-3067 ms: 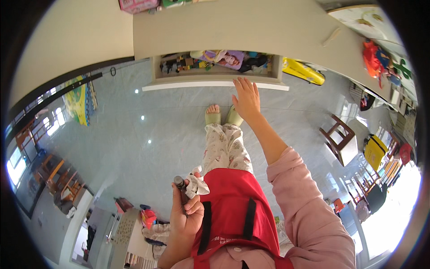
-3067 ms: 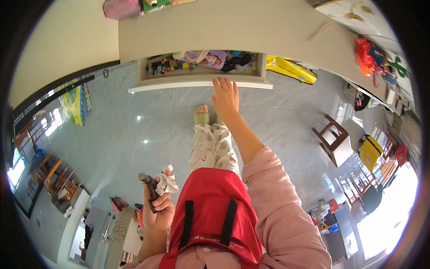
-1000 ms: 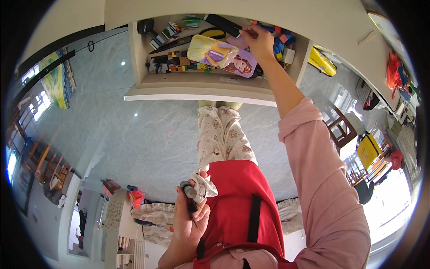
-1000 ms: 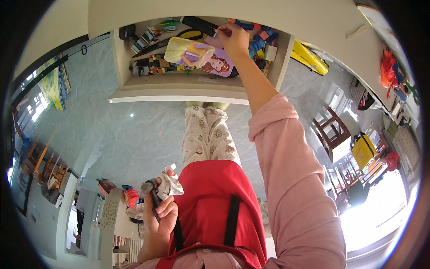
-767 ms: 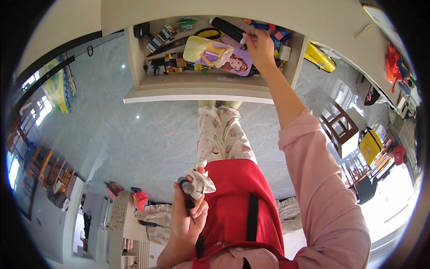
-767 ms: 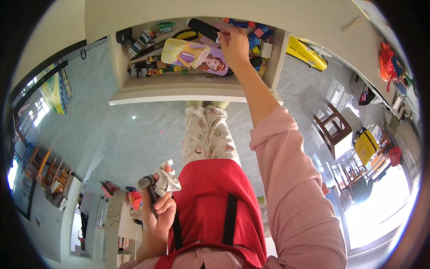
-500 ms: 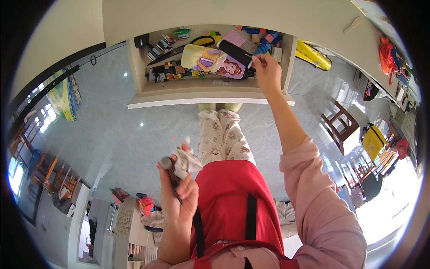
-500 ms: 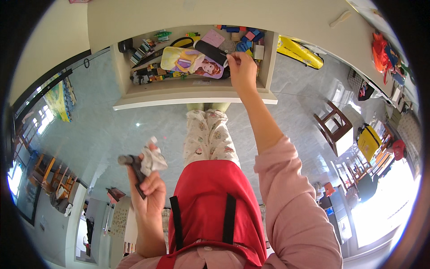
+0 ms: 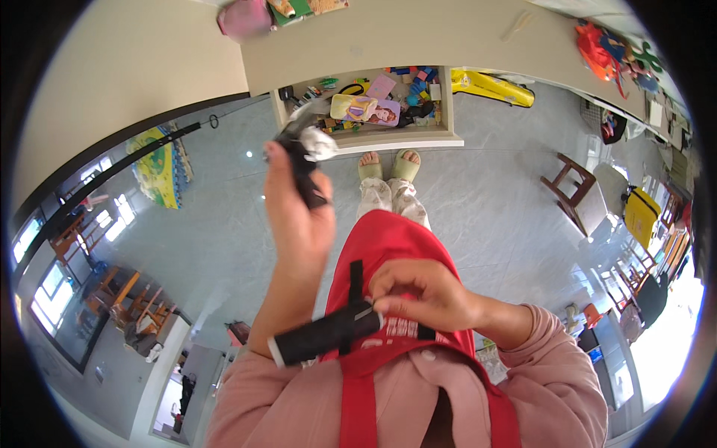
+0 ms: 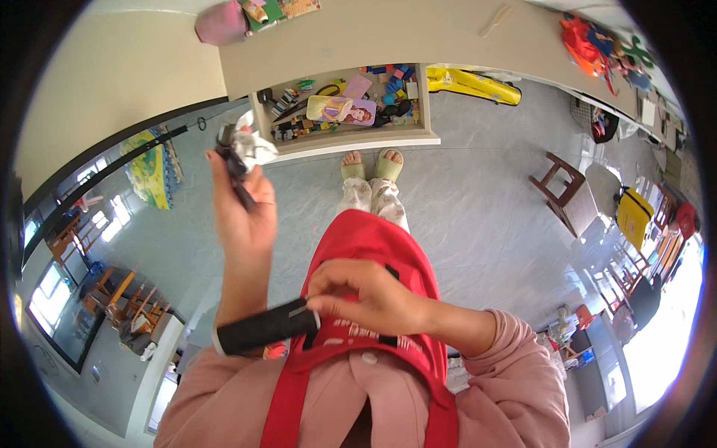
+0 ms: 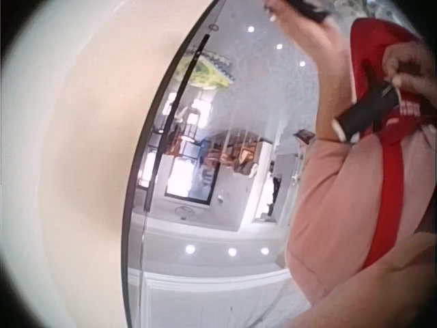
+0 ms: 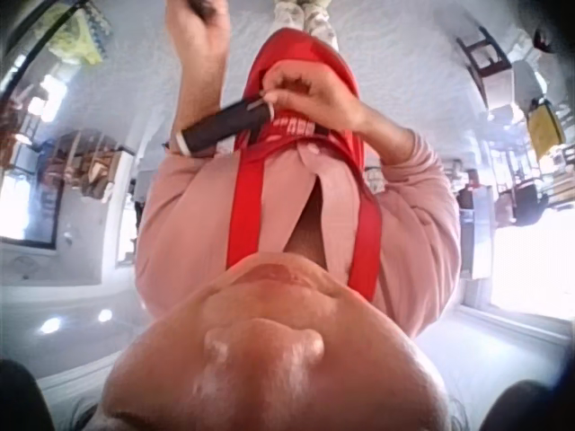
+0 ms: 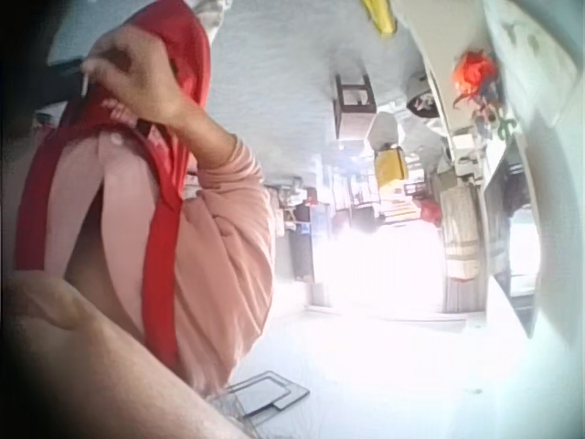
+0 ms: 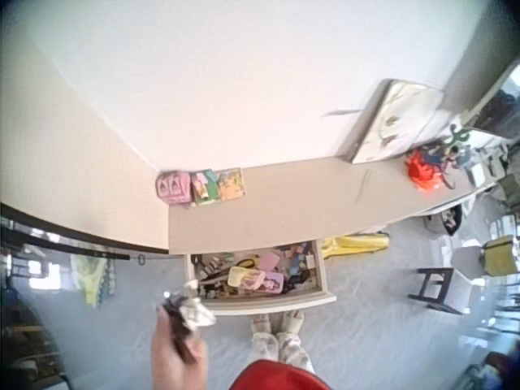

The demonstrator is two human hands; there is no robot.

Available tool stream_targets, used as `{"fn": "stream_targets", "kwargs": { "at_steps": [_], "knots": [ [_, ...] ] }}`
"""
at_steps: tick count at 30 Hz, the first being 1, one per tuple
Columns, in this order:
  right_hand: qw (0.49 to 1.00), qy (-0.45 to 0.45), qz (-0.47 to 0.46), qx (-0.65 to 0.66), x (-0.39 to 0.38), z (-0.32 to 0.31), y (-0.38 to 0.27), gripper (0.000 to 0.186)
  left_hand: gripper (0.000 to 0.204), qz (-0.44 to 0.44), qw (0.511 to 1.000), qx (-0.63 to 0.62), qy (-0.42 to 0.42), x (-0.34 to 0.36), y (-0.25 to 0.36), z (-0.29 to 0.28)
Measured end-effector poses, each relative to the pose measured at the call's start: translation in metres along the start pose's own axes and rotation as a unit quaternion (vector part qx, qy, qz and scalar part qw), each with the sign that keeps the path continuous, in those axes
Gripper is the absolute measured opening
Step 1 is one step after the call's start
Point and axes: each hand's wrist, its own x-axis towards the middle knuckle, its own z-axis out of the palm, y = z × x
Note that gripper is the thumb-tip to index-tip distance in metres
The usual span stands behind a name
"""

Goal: The person cleans a small metal part with a white cloth, then wipes a black cylindrical door lock mechanism. They retrieve a screwdriver from a drawer and use it to tighten screws on the door lock while holding the cloth.

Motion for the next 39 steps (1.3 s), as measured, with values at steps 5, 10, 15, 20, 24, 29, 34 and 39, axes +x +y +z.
{"fn": "stream_targets", "kwargs": {
  "at_steps": [5,10,15,20,24,29,34,39],
  "knots": [
    [0.993,-0.059,-0.054,-0.086,-0.082,0.072,-0.057,0.011,0.039,0.051,0.988,0.096,-0.106,-0.145,0.033,0.117],
    [0.93,-0.087,-0.236,-0.267,-0.137,0.111,-0.094,0.013,0.041,0.12,0.963,0.105,-0.218,-0.231,0.053,0.15],
    [0.878,-0.032,-0.33,-0.345,-0.161,0.145,-0.114,0.011,0.052,0.209,0.933,0.183,-0.228,-0.269,0.085,0.181],
    [0.837,0.078,-0.341,-0.421,-0.18,0.147,-0.145,0.011,0.066,0.269,0.898,0.255,-0.238,-0.281,0.122,0.198],
    [0.74,0.279,-0.415,-0.45,-0.203,0.171,-0.191,0.013,0.069,0.246,0.876,0.311,-0.274,-0.284,0.153,0.204],
    [0.584,0.379,-0.491,-0.524,-0.217,0.235,-0.235,0.014,0.067,0.179,0.868,0.284,-0.364,-0.28,0.178,0.205],
    [0.523,0.396,-0.492,-0.573,-0.212,0.267,-0.223,0.024,0.066,0.162,0.847,0.304,-0.405,-0.277,0.191,0.205],
    [0.501,0.424,-0.468,-0.592,-0.218,0.283,-0.214,0.028,0.065,0.169,0.828,0.321,-0.428,-0.278,0.194,0.209]
  ]
}}
